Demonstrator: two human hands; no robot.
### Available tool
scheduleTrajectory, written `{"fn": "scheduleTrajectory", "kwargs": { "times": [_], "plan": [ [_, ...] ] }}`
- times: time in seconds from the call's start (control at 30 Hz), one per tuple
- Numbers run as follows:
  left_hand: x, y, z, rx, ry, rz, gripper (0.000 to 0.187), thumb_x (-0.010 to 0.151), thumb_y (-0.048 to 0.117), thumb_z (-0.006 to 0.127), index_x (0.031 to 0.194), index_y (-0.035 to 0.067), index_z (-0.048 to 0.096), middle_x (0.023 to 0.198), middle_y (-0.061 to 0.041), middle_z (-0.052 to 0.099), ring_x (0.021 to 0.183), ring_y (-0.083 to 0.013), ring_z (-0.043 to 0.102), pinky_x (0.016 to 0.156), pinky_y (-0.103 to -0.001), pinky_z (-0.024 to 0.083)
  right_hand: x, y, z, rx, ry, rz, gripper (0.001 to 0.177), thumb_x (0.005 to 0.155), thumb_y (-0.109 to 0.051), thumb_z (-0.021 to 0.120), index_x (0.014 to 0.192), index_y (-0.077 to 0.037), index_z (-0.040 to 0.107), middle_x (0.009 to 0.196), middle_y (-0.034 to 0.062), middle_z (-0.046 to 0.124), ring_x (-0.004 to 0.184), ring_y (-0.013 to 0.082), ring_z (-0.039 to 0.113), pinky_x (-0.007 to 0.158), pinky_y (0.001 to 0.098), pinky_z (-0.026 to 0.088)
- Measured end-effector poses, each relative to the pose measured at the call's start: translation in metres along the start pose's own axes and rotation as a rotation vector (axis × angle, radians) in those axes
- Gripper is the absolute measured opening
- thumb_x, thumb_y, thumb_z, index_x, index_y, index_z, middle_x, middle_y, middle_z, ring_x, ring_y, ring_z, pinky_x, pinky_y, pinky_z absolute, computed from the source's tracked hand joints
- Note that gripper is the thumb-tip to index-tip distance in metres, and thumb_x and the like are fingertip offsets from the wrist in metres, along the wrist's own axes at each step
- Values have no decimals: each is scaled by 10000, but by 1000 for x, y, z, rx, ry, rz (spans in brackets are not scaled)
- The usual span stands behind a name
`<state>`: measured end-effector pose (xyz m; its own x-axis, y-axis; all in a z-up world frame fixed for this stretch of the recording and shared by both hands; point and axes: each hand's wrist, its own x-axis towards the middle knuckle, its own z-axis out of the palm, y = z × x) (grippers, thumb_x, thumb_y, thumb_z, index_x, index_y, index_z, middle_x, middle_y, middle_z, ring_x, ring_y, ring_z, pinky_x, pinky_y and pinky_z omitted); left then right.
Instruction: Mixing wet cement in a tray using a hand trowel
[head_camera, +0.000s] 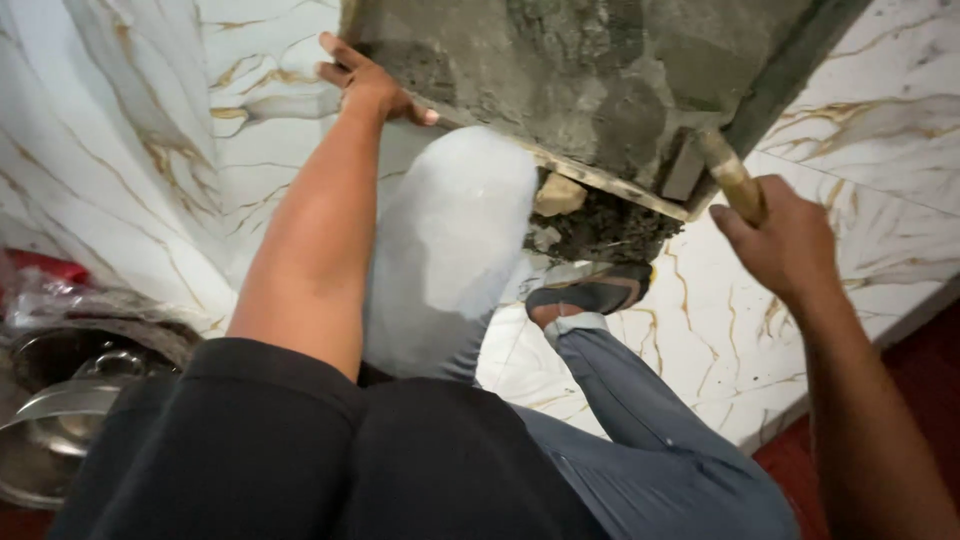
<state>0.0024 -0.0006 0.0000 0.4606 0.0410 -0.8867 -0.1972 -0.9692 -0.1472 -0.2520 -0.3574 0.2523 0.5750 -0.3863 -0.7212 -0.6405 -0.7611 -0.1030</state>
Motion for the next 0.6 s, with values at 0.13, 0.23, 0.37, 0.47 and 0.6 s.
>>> {"fn": "scheduleTrajectory", "kwargs": {
  "times": [0.13,0.23,0.37,0.47,0.6],
  "plan": [
    [-8,4,-8,-53,-45,-111,1473,590,719,745,1369,-86,-212,1396,-474,-138,1346,-586,-95,1105,-574,-12,32,-8,-10,41,78,-118,418,917,-285,660,1062,92,552,858,245,619,686,378,575,618,445,447],
    [1,-2,0,-73,-32,-52,1471,579,661,812,1391,-200,-61,1300,-431,-295,1258,-676,-104,1081,-652,70,78,-26,7,-72,73,-179,506,1011,-466,546,943,35,551,800,227,601,649,378,558,590,460,434],
    [5,-3,7,-270,27,-135,1608,537,665,903,1322,-93,-278,1400,-391,-241,1353,-555,-68,1135,-497,143,92,-60,25,96,-109,-134,395,1027,-446,497,934,-63,522,731,64,512,529,190,441,475,325,396],
    [7,-2,10,-354,46,-142,1644,525,653,934,1307,-73,-317,1414,-388,-245,1369,-530,-94,1150,-476,143,92,-71,35,-12,-86,-254,493,996,-524,491,855,-53,535,673,84,535,522,244,473,506,367,400],
    [24,-9,25,-407,102,-112,1710,481,633,986,1302,-22,-363,1431,-385,-250,1376,-531,-124,1139,-486,192,115,-70,53,-310,-48,-314,519,1013,-579,424,891,-82,514,611,30,501,415,178,436,425,339,428]
  ]
}}
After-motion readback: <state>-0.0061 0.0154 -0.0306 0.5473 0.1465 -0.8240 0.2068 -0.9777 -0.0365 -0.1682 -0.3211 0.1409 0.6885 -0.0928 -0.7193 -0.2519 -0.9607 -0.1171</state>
